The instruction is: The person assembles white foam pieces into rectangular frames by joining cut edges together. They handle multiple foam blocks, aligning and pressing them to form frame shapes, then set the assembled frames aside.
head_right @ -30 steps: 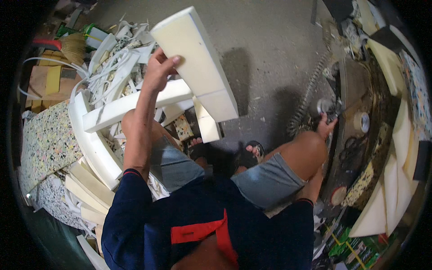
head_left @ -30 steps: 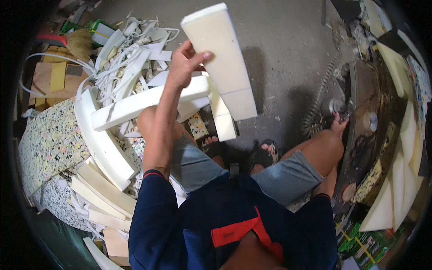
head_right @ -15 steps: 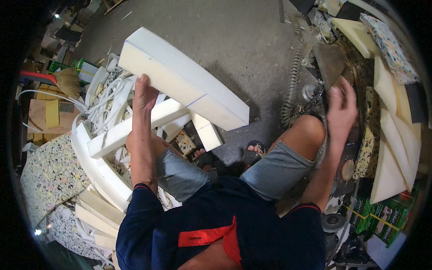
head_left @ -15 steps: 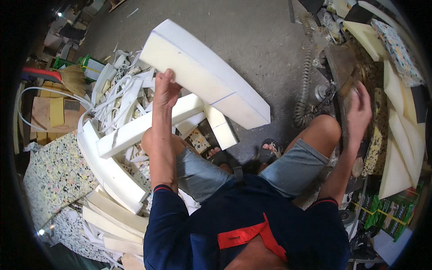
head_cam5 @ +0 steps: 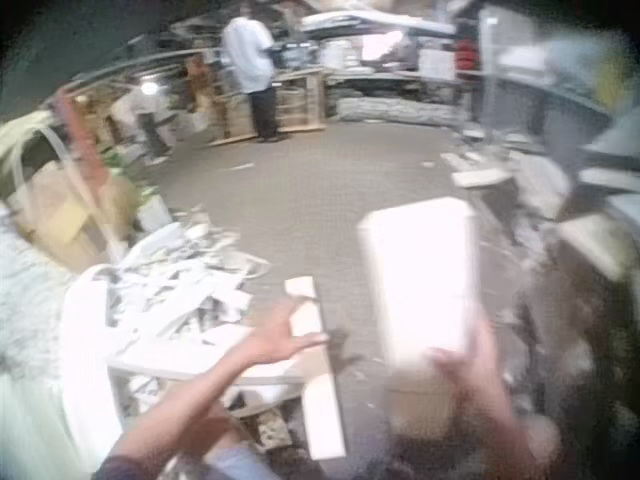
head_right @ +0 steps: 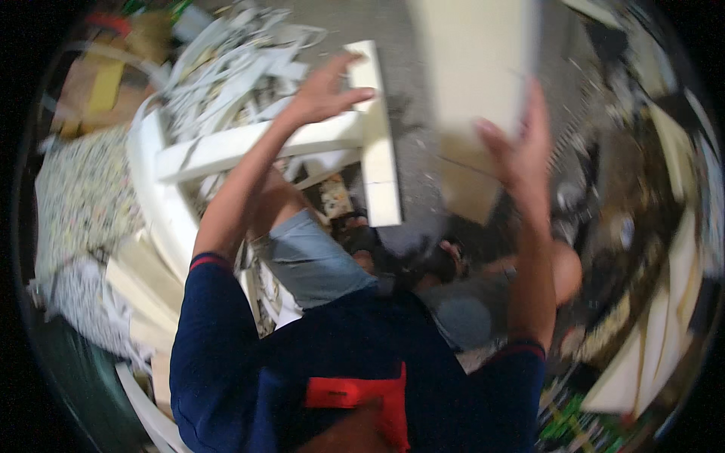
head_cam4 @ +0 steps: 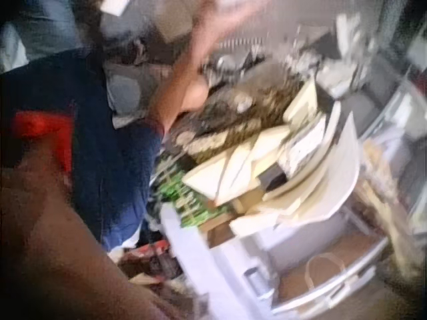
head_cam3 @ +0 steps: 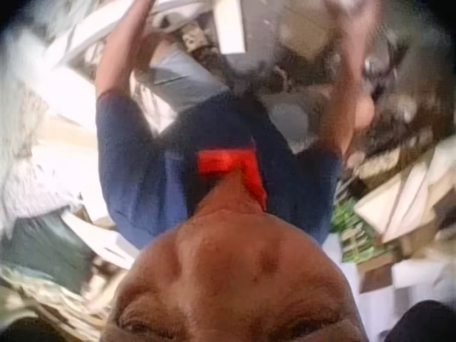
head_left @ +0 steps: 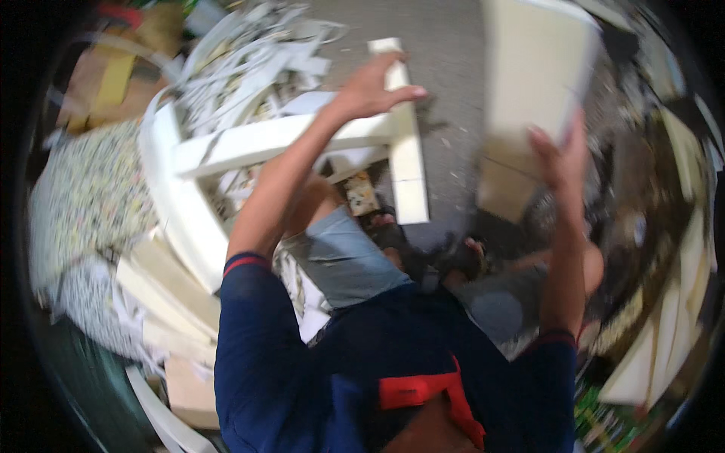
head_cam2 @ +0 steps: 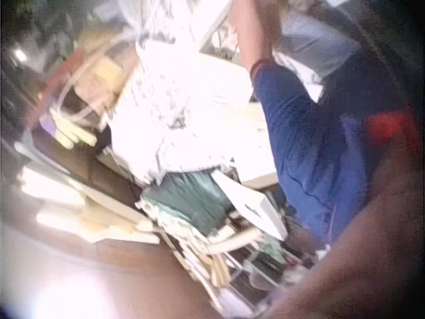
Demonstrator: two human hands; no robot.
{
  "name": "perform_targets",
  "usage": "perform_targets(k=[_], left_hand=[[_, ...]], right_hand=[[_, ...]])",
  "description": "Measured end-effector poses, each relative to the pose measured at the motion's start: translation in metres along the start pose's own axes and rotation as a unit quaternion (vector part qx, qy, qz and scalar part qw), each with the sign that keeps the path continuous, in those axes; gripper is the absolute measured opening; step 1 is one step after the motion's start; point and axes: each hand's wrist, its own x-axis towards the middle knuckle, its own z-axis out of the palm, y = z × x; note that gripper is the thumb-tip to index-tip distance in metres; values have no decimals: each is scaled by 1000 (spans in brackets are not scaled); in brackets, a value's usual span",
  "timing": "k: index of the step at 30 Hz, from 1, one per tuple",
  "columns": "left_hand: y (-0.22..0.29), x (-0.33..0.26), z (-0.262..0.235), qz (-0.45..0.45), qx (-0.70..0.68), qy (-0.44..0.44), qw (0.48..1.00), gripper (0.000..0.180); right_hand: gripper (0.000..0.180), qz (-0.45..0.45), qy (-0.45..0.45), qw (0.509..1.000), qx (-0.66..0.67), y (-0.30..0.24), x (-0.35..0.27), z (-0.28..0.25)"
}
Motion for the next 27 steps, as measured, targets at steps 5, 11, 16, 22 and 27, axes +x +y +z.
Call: perform_targets(k=[5, 11, 16, 22, 27], left_hand=[[-83, 4, 41, -177, 212, -260, 925, 112], [-99, -18, 73, -135, 267, -352, 887, 115], [-80, -15, 49, -134, 236, -238, 933, 80], [14, -11, -100, 106, 156, 131, 973, 77], [93, -54, -202, 54, 3, 183, 982, 97]], right_hand=[[60, 117, 50, 992, -11, 35, -8, -29], [67, 140, 70, 986, -53, 64, -4, -39], [59, 87, -4, 996, -37, 58, -10, -37], [58, 61, 3, 998, -13, 36, -6, -35], [68, 10, 0, 997, 74, 22, -3, -26]])
